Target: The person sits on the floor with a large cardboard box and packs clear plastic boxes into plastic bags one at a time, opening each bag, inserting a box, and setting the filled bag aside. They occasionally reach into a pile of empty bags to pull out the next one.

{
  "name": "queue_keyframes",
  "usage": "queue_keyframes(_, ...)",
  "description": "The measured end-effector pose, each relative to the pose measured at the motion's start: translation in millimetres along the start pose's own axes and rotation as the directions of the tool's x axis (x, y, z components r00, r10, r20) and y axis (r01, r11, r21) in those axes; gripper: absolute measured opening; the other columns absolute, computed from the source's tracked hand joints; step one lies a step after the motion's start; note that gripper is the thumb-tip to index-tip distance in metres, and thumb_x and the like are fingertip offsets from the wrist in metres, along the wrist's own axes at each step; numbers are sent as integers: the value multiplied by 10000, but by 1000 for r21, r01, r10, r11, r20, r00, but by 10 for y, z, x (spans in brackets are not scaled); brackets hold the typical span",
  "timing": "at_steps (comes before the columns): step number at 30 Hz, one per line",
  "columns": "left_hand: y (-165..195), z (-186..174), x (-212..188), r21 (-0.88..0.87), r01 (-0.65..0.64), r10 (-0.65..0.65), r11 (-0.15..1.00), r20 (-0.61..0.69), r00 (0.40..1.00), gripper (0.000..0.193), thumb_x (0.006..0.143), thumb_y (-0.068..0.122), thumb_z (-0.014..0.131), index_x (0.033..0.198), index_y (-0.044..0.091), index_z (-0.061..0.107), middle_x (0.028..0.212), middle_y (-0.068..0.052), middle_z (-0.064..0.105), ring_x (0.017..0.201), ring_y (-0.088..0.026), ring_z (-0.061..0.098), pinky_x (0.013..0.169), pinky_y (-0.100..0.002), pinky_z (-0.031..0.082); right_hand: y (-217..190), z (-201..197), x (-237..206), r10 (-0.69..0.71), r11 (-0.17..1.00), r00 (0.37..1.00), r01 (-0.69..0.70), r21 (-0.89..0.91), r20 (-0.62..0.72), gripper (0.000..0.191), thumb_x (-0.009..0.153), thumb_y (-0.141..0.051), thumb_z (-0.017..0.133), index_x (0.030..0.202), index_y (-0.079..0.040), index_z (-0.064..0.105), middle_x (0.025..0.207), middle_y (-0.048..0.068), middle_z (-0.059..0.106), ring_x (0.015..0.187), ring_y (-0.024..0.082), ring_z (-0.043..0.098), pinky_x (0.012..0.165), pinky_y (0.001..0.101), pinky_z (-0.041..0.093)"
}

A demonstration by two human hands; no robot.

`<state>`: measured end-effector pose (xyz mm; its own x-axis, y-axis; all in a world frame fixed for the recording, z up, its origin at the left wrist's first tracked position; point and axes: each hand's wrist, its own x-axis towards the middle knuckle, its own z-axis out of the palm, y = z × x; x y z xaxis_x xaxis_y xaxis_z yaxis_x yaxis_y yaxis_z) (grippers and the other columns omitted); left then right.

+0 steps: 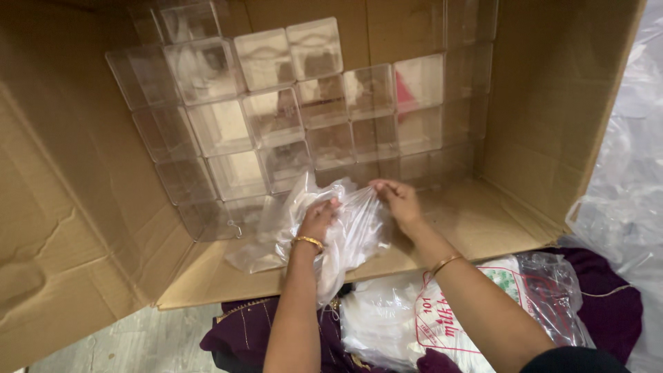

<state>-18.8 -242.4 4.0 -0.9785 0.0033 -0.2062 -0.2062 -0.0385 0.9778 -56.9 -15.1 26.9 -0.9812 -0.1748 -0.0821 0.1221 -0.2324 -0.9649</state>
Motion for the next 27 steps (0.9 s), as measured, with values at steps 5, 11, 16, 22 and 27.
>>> queue_keyframes(5, 102, 45, -160, -310, -80, 51, 947, -99, 994, 473, 901, 495, 683, 1089, 62, 714, 972, -24, 742, 885, -119, 661, 836, -271, 524, -113, -31, -204, 370, 917, 922, -382, 114, 113, 244, 948, -280, 686, 983, -46, 745, 848, 46, 729, 720, 148, 660, 677, 337, 559)
queue_keyframes(11, 446, -80, -53, -443, 15, -65, 897, -98, 993, 413, 957, 498, 718, 936, 97, 622, 874, -32, 669, 799, -162, 613, 729, -322, 497, -457, -208, -163, 176, 873, 925, -305, 382, 336, 191, 978, -275, 746, 929, -94, 708, 828, 34, 691, 722, 141, 648, 669, 315, 548)
queue_keyframes(16, 1223, -539, 354, -118, -129, 125, 985, -41, 991, 233, 906, 353, 726, 1001, 142, 699, 873, 50, 655, 760, -87, 567, 709, -273, 482, -1309, -6, 517, -100, 764, 935, -147, 628, 340, 82, 923, -200, 686, 956, -125, 691, 874, 19, 676, 773, 144, 641, 707, 330, 555)
queue_keyframes(22, 2437, -1030, 680, 535, -265, 424, 802, -198, 884, 232, 946, 238, 717, 1068, 68, 618, 859, -88, 715, 724, -216, 739, 681, -395, 585, -2162, 1083, 1474, -347, 859, 902, 415, -298, 256, 69, 993, -31, 641, 1037, -35, 695, 941, 92, 656, 837, 192, 571, 720, 339, 479)
queue_keyframes(27, 2746, -1348, 1000, 881, 65, 467, 468, -309, 828, 459, 911, 149, 660, 1344, 281, 585, 936, -199, 724, 887, -404, 694, 757, -517, 537, -2317, 1886, 1805, -525, 295, 756, 592, -750, 391, 383, 826, 63, 614, 1177, -53, 714, 1180, 230, 657, 1038, 394, 653, 908, 430, 534)
